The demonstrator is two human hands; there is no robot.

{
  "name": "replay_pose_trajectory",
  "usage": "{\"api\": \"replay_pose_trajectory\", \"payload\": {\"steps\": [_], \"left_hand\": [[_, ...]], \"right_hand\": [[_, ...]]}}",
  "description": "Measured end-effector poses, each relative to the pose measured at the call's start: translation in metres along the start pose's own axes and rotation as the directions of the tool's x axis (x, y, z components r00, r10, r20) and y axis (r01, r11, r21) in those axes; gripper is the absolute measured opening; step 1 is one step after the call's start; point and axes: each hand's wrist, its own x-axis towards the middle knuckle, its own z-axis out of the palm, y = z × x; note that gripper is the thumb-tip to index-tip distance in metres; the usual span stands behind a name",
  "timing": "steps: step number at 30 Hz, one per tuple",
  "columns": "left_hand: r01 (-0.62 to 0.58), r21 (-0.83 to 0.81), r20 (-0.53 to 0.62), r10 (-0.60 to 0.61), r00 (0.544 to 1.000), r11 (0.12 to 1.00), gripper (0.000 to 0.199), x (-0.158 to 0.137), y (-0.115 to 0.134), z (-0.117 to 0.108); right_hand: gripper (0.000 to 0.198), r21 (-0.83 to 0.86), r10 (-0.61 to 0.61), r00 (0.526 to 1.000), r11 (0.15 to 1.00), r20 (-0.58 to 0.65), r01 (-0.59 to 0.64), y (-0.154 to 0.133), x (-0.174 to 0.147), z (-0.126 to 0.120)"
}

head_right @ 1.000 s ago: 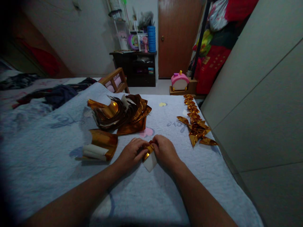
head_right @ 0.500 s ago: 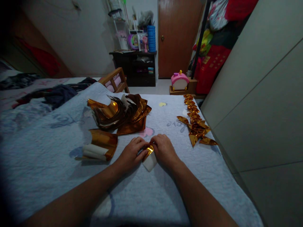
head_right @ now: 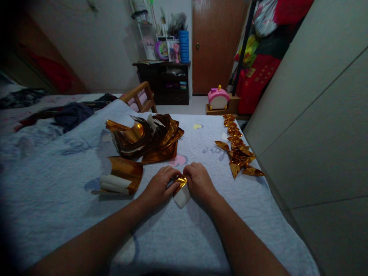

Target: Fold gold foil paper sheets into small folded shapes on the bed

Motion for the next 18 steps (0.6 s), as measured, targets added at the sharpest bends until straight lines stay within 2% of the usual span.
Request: {"api": "replay_pose_trajectory", "payload": {"steps": [5,18], "left_hand": [[0.005,-0.001,0.000,-0.005,1.000,1.000,0.021,0.0001,-0.0009,0.0006],[-0.012,0.000,-0.002,0.012,1.000,1.000,0.011,0.0001,-0.0021,0.0013]], "right_hand": [[0.019,0.009,-0.011,1.000,1.000,0.005,0.011,0.0011,0.0003,0.0003],[0.013,0.002,-0.001,1.000,1.000,0.005,0.001,0.0002,0.0017,0.0013]]}}
